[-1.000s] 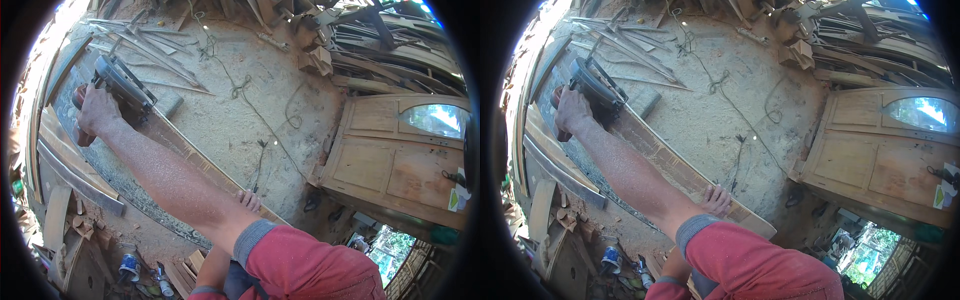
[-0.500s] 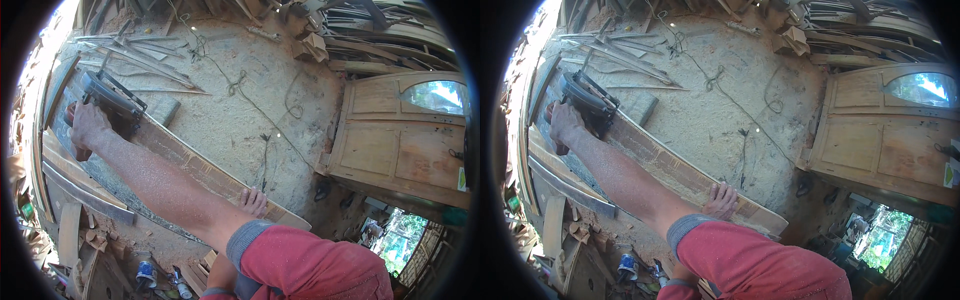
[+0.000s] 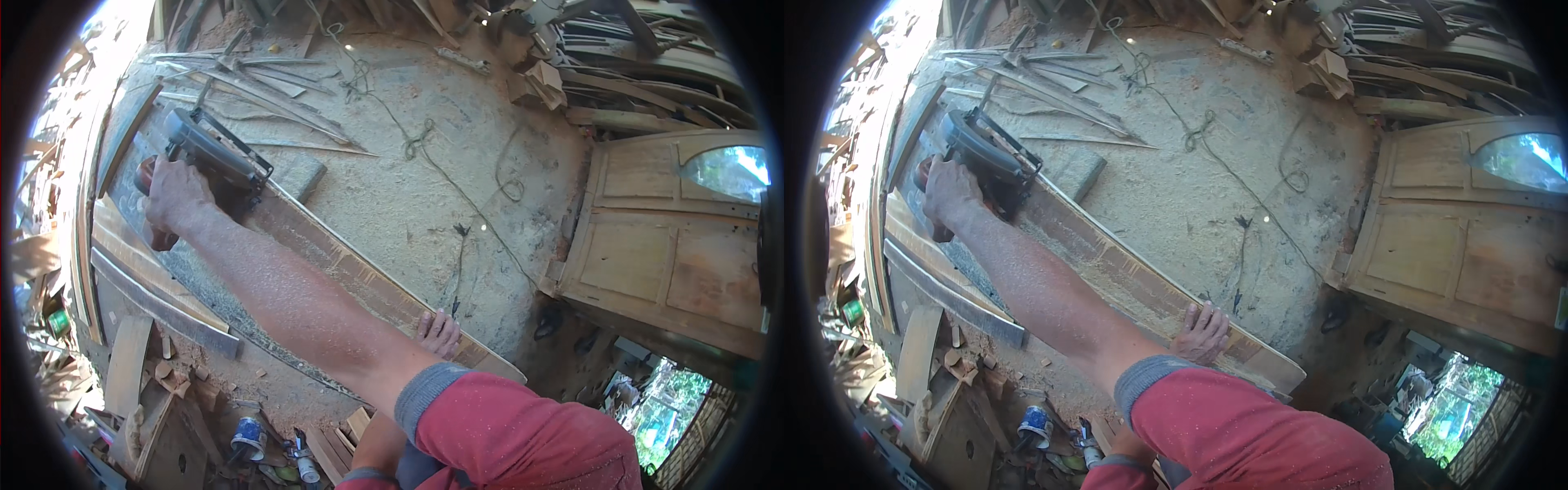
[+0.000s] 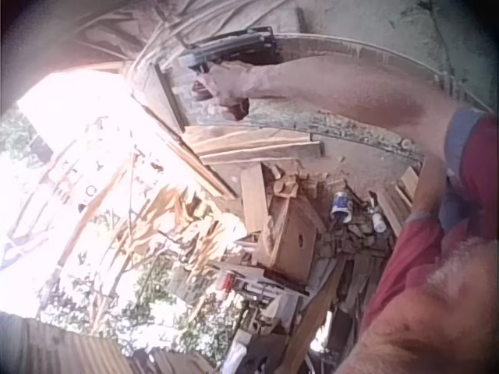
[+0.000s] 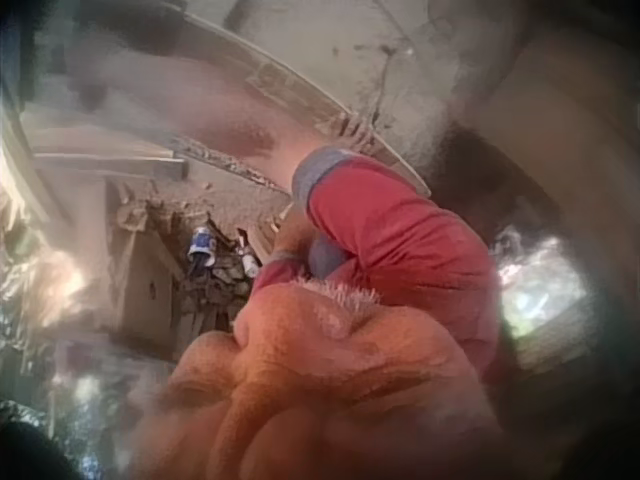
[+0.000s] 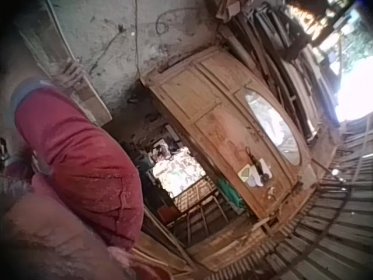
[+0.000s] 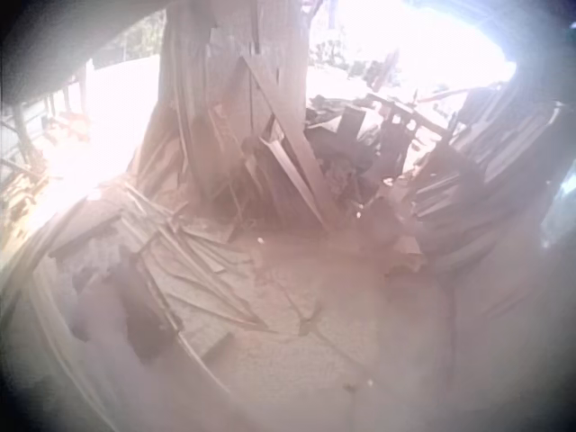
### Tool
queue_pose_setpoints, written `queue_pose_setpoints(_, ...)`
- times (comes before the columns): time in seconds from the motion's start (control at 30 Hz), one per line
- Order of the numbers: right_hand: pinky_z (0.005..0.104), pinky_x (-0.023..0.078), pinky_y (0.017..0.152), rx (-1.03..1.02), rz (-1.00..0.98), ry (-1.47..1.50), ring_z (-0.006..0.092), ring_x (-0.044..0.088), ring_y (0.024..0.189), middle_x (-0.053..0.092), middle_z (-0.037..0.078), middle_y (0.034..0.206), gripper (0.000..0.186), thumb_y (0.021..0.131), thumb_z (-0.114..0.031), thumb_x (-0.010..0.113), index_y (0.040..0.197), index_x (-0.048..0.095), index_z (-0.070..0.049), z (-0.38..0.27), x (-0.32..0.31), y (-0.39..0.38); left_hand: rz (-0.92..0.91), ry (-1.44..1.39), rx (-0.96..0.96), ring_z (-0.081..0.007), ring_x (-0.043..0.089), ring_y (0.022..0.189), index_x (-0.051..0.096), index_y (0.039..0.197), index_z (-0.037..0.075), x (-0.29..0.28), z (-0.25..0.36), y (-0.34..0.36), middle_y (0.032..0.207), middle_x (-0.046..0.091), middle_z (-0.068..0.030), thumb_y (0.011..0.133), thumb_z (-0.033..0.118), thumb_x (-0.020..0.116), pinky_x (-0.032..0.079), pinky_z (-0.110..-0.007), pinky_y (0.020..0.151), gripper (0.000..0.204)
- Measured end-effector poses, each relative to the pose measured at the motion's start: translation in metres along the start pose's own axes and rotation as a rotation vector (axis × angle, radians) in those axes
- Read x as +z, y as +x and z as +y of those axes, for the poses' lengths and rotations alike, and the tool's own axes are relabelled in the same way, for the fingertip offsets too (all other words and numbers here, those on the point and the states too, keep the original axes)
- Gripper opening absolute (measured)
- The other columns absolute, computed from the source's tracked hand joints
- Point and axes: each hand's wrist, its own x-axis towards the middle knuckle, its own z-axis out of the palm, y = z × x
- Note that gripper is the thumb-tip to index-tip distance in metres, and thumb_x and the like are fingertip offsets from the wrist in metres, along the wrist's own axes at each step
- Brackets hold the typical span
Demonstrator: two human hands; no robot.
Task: The person cuts a piece of wood using a circular saw, moves the cut piece aside, and then aligns several thin wooden planks on a workbench.
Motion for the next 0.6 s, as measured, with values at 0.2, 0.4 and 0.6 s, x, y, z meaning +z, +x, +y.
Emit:
queue_pose_setpoints(0.2,0.0437,0.056,0.095,-0.056,0.059,-0.12,0.0383,0.07,0.105,0.071,0.026,0.108,0.054,0.086,-0.033,0.077,0.119,0.058,0.005,-0.003,0.012,0.004,-0.01,-0.041,-0.055,-0.0346,0.044,0.139,0.056,0.136,0.007,0.014,-0.003,-0.016,0.14,0.055,-0.0131,0.099,0.033,0.048,0.024,-0.058,0.119,0.045)
queue_pose_setpoints(0.4,0.0402,0.056,0.086,-0.099,0.156,-0.186,0.0321,0.073,0.095,0.074,0.021,0.1,0.044,0.085,-0.034,0.078,0.109,0.068,0.001,0.011,0.014,0.008,0.035,-0.191,-0.047,-0.0299,0.048,0.136,0.058,0.133,0.009,0.046,0.016,-0.019,0.14,0.057,-0.01,0.097,0.028,0.048,0.028,-0.053,0.119,0.042)
queue_pose_setpoints(0.6,0.041,0.058,0.086,-0.178,0.117,-0.18,0.0339,0.073,0.094,0.072,0.024,0.1,0.048,0.085,-0.032,0.078,0.112,0.064,0.006,0.015,0.024,0.009,0.048,-0.141,-0.061,-0.0245,0.051,0.134,0.061,0.129,0.013,0.053,0.017,-0.018,0.14,0.059,-0.0065,0.094,0.024,0.049,0.031,-0.047,0.119,0.038)
